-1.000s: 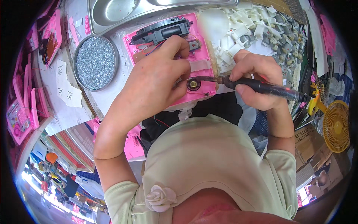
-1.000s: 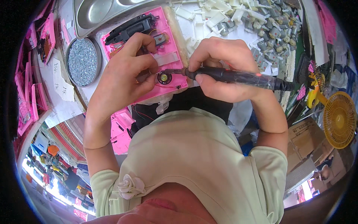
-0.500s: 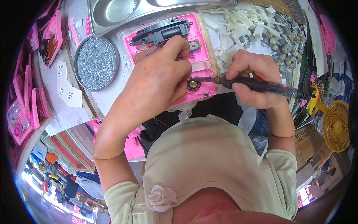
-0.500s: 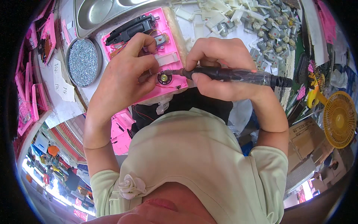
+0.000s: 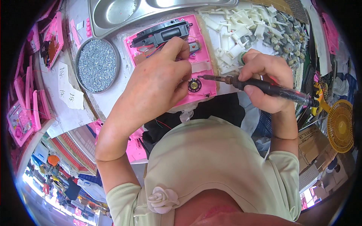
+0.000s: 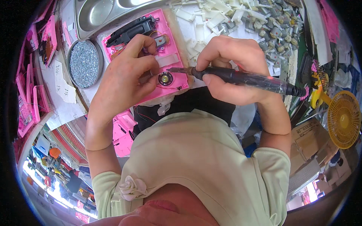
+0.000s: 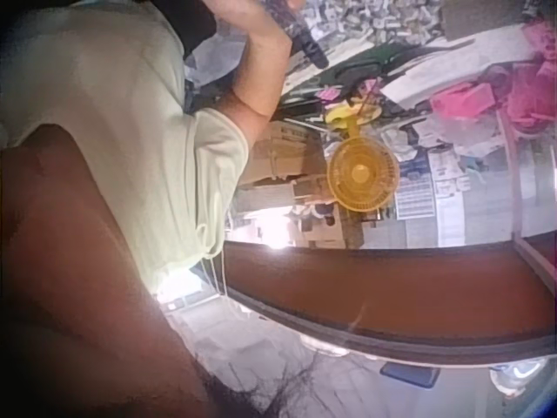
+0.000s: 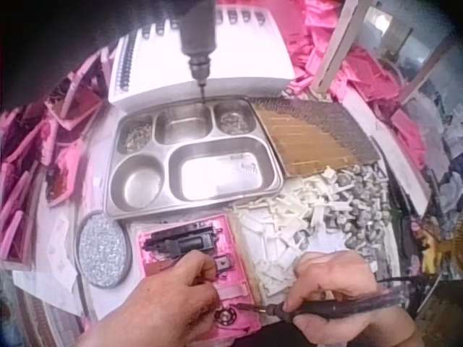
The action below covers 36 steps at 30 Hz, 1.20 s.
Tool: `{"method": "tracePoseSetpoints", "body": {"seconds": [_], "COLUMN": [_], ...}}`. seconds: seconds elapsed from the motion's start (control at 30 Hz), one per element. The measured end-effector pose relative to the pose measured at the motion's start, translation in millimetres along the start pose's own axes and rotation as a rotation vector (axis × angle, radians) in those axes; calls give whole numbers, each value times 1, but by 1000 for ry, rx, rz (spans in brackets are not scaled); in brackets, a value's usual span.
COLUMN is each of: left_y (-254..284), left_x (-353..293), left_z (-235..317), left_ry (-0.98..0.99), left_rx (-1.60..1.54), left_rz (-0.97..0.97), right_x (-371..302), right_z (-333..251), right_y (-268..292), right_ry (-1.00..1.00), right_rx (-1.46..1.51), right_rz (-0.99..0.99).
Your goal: The person is assembling electronics and components into a pink toy casing using a soldering iron and an electric screwdriver.
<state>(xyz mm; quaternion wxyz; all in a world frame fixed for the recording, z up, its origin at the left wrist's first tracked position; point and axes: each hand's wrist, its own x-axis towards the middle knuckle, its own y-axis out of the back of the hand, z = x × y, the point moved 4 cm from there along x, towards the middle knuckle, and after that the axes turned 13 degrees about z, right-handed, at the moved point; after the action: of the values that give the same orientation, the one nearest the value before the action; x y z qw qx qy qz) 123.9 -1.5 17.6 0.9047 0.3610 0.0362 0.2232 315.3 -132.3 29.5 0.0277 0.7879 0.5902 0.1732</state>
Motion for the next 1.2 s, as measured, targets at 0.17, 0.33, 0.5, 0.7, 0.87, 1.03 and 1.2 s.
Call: {"method": "tracePoseSetpoints", "body": {"seconds": [0.17, 0.33, 0.5, 0.7, 0.87, 1.03, 1.2], "left_y": [1, 0, -1, 0, -1, -2, -1], "left_x": [0, -1, -1, 1, 2, 3, 3], "left_z": [-2, -2, 2, 6, 7, 11, 13], "left_ry": [25, 42, 37, 6, -22, -26, -37], "left_rx": [-44, 4, 37, 82, 110, 126, 139], "left_rz": [3, -9, -4, 4, 11, -15, -12], "right_x": [-1, -1, 0, 2, 4, 6, 8], "right_z": [0, 3, 2, 3, 1, -7, -18], "right_y": [1, -2, -6, -8, -10, -13, -8], "right_ry": [26, 35, 59, 32, -2, 13, 77], "right_rx": [-1, 4, -13, -44, -83, -156, -135], "right_rz": [3, 2, 11, -29, -56, -64, -38]}}
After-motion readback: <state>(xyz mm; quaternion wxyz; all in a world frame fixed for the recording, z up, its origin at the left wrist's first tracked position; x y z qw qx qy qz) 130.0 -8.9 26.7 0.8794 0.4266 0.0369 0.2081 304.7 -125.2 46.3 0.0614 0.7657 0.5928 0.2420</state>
